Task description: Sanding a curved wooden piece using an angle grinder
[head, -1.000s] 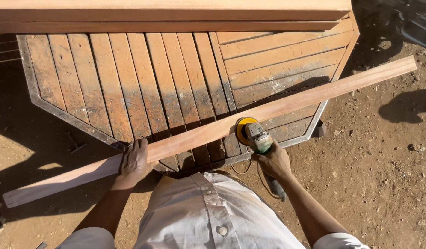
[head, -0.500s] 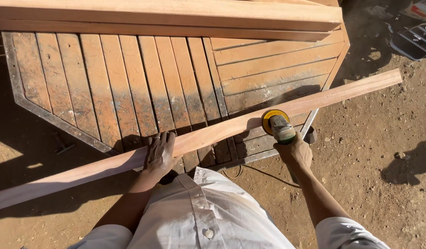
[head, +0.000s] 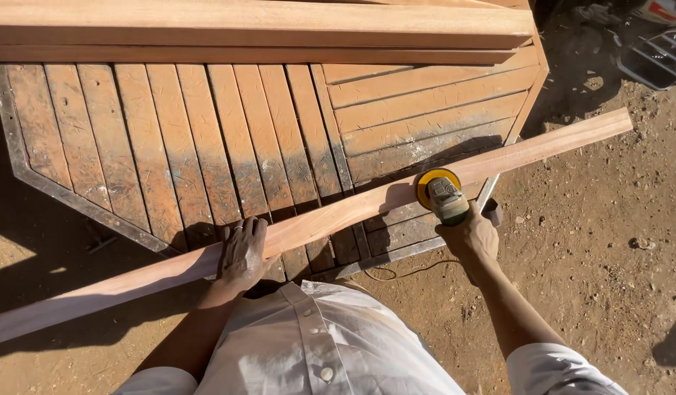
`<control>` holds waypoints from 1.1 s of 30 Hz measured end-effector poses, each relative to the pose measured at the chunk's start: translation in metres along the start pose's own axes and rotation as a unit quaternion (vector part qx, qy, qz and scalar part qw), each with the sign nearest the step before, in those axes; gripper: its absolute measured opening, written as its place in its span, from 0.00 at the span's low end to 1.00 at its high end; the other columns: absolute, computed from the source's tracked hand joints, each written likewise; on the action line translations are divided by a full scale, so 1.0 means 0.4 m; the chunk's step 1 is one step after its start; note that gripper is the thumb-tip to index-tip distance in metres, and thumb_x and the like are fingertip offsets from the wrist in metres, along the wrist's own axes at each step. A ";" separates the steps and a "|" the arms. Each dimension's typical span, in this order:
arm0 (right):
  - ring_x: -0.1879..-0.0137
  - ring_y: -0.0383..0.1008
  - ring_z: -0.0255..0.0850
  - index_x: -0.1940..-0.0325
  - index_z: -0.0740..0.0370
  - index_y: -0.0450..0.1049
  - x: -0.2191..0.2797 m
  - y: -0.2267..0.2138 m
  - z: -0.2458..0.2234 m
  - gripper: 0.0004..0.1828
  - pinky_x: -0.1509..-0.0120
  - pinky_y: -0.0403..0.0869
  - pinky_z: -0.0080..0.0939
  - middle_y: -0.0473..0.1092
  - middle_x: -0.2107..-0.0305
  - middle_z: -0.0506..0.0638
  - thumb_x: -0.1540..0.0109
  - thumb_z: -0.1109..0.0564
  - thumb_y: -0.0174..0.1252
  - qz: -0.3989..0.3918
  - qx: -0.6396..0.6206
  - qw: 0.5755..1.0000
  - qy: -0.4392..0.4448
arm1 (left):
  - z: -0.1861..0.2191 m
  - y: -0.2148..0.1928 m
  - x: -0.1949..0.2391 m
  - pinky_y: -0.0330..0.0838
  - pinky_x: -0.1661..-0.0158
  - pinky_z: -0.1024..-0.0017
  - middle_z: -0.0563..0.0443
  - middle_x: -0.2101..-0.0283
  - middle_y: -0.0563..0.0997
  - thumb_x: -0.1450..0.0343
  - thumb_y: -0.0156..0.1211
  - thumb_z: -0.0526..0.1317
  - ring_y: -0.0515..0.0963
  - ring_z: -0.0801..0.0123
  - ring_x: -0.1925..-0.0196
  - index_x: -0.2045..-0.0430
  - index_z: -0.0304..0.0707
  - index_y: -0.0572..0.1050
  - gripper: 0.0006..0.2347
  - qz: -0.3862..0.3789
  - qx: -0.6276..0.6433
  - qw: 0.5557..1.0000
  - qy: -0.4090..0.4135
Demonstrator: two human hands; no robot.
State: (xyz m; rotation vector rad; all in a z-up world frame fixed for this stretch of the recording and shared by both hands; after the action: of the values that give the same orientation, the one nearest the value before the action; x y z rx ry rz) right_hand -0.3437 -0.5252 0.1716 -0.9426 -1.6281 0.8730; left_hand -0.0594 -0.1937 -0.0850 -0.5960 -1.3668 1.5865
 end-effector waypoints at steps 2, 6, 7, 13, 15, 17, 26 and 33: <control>0.51 0.79 0.70 0.51 0.64 0.68 0.014 0.121 -0.019 0.28 0.44 0.74 0.63 0.76 0.63 0.74 0.48 0.50 0.72 -0.054 -0.007 0.997 -0.063 | 0.007 -0.061 0.003 0.58 0.38 0.41 0.39 0.36 0.68 0.38 0.65 0.63 0.68 0.42 0.33 0.35 0.46 0.59 0.40 -0.008 -0.005 1.000 -0.003; 0.52 0.79 0.67 0.52 0.51 0.67 0.147 0.268 -0.112 0.33 0.48 0.76 0.65 0.77 0.65 0.66 0.53 0.37 0.73 -0.162 -0.010 0.969 -0.186 | 0.006 -0.038 0.007 0.60 0.39 0.42 0.40 0.37 0.68 0.39 0.67 0.63 0.68 0.42 0.33 0.37 0.47 0.60 0.39 -0.013 -0.014 1.000 0.000; 0.52 0.79 0.67 0.52 0.51 0.67 0.161 0.273 -0.126 0.33 0.48 0.76 0.65 0.77 0.65 0.66 0.53 0.37 0.73 -0.163 -0.010 0.969 -0.186 | 0.007 -0.052 0.004 0.60 0.39 0.42 0.40 0.37 0.68 0.39 0.67 0.63 0.68 0.42 0.33 0.37 0.47 0.60 0.39 -0.013 -0.014 1.000 -0.001; 0.54 0.80 0.65 0.52 0.48 0.64 0.123 0.258 -0.131 0.33 0.50 0.76 0.64 0.77 0.65 0.63 0.52 0.37 0.71 -0.159 -0.023 0.969 -0.189 | 0.068 -0.196 0.005 0.66 0.46 0.51 0.41 0.47 0.74 0.39 0.66 0.61 0.76 0.45 0.42 0.45 0.42 0.65 0.34 0.041 -0.031 0.999 0.015; 0.54 0.81 0.63 0.53 0.51 0.65 0.055 0.213 -0.060 0.32 0.50 0.77 0.61 0.77 0.65 0.65 0.51 0.37 0.71 -0.114 0.018 0.989 -0.089 | 0.072 -0.200 0.008 0.68 0.50 0.53 0.44 0.53 0.74 0.42 0.69 0.59 0.78 0.47 0.47 0.48 0.44 0.65 0.33 0.046 -0.049 0.998 0.021; 0.54 0.81 0.65 0.52 0.56 0.67 0.000 0.134 0.001 0.29 0.48 0.77 0.61 0.77 0.65 0.69 0.48 0.43 0.71 -0.056 0.009 0.998 -0.035 | 0.058 -0.168 0.011 0.66 0.48 0.53 0.41 0.49 0.74 0.41 0.69 0.59 0.77 0.45 0.44 0.46 0.43 0.65 0.34 0.054 -0.031 0.998 0.029; 0.54 0.79 0.71 0.49 0.64 0.67 -0.129 0.000 0.209 0.33 0.49 0.74 0.64 0.75 0.65 0.76 0.48 0.42 0.70 0.095 0.003 0.994 0.054 | 0.014 -0.028 -0.003 0.57 0.36 0.42 0.36 0.35 0.68 0.39 0.66 0.61 0.67 0.39 0.31 0.36 0.42 0.61 0.39 -0.005 0.026 1.000 -0.006; 0.48 0.78 0.68 0.53 0.58 0.71 0.023 0.177 -0.067 0.33 0.45 0.75 0.66 0.77 0.61 0.72 0.54 0.42 0.74 -0.104 -0.016 0.990 -0.094 | 0.017 -0.077 0.008 0.41 0.29 0.41 0.32 0.28 0.62 0.32 0.64 0.58 0.56 0.37 0.24 0.33 0.38 0.60 0.35 -0.006 0.072 0.997 -0.017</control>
State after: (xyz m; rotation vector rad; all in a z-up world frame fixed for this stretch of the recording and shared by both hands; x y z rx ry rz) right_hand -0.3079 -0.4841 0.1183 -0.7130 -1.8683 0.8136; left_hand -0.0563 -0.1956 -0.0534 -0.4757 -1.2654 1.6755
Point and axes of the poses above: each hand's wrist, its own x-axis away from the middle knuckle, its own y-axis out of the palm, z = x × y, the point moved 6 cm from there along -x, towards the middle knuckle
